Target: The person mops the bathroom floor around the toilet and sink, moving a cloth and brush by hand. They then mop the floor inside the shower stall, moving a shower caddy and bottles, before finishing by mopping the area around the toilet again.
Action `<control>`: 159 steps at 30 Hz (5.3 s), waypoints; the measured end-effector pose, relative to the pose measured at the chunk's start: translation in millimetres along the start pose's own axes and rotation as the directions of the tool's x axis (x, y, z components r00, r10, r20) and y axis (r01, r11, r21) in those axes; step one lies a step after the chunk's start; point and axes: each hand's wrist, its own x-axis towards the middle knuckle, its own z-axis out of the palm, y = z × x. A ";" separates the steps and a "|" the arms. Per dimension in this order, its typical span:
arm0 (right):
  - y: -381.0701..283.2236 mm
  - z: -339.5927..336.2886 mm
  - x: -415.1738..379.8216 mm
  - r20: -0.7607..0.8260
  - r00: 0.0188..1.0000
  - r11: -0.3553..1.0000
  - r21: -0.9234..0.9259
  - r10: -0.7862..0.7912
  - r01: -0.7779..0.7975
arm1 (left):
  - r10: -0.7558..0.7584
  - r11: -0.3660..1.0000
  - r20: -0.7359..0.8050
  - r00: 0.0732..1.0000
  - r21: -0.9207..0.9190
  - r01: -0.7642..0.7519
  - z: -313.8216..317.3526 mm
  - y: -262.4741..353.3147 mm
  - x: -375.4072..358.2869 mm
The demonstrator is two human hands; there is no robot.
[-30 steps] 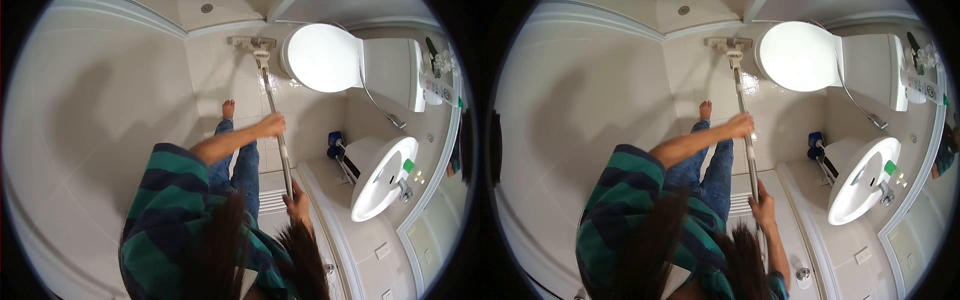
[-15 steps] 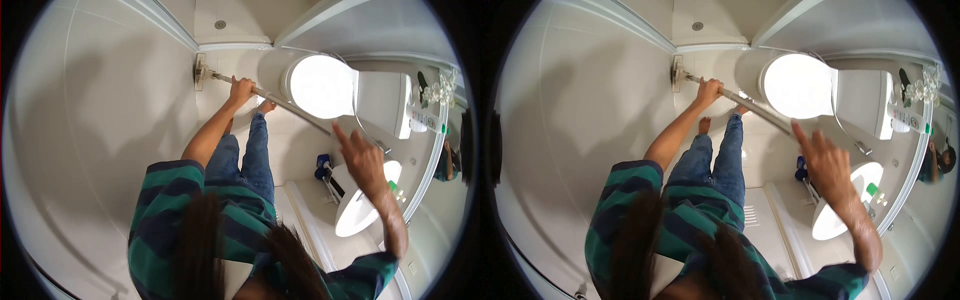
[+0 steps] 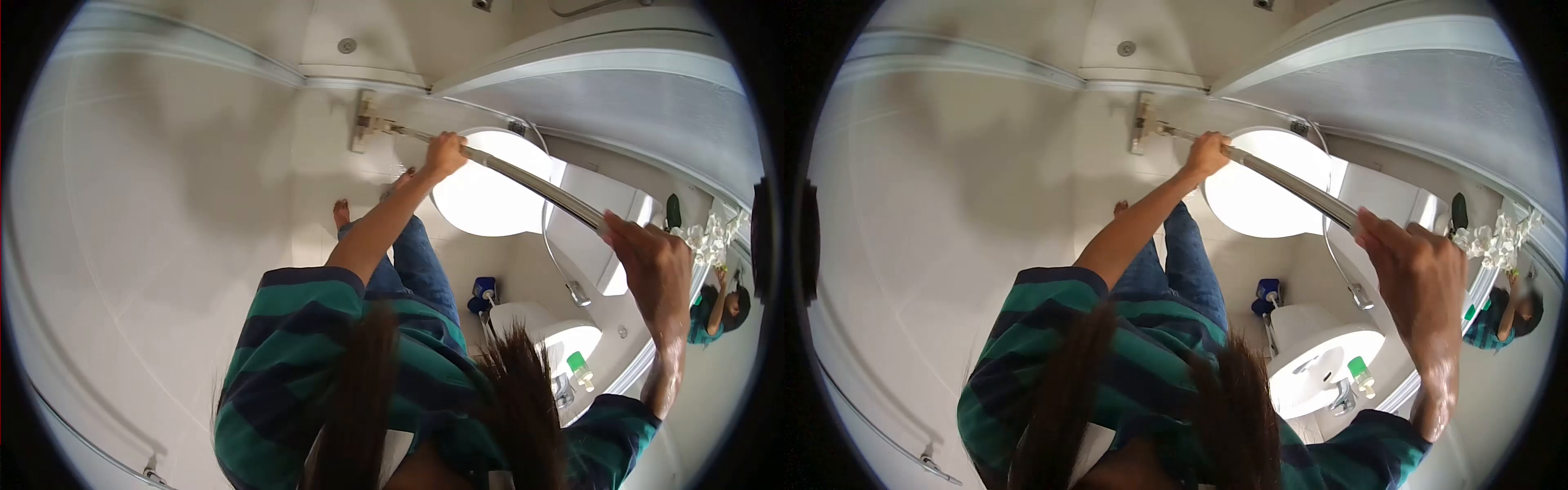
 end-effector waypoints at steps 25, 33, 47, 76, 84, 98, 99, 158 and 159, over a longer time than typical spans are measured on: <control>-57.7 57.0 -80.0 0.357 0.880 0.555 0.684 0.312 -0.474 | 0.529 0.758 0.448 0.721 0.131 -0.638 -46.5 -21.8 58.0; -212.2 163.8 -117.2 0.673 0.637 -0.344 0.740 0.376 -0.578 | 0.503 0.662 0.751 0.428 -0.017 -0.749 -53.5 -67.9 61.0; -215.7 212.9 102.1 0.590 0.629 -0.352 0.807 0.506 -0.474 | 0.484 0.425 0.407 0.775 0.665 -0.614 -22.7 -101.3 234.4; -165.0 220.4 155.9 0.747 0.508 -0.445 0.664 0.429 -0.601 | -0.446 0.891 0.377 0.812 0.275 0.362 16.6 -54.4 333.4; -180.1 119.5 70.1 0.925 0.314 -0.596 0.379 0.216 -0.707 | -0.127 0.985 0.420 0.899 -0.052 0.163 -41.2 -28.4 142.4; -209.0 104.9 155.5 0.950 0.261 -0.773 0.292 0.169 -0.563 | -0.368 0.895 0.628 0.686 0.440 0.077 -13.8 4.3 236.4; -206.0 109.1 168.9 0.948 0.271 -0.791 0.293 0.168 -0.538 | -0.299 0.889 0.613 0.732 0.457 -0.020 -7.5 14.2 257.4; -174.7 171.2 257.3 0.819 0.249 -0.596 0.552 0.516 -0.583 | -0.003 0.988 -0.075 0.997 0.155 0.014 -34.1 8.2 527.1; -179.7 168.8 256.0 0.813 0.251 -0.586 0.559 0.525 -0.586 | -0.023 0.992 -0.074 0.997 0.123 0.032 -33.9 8.6 522.8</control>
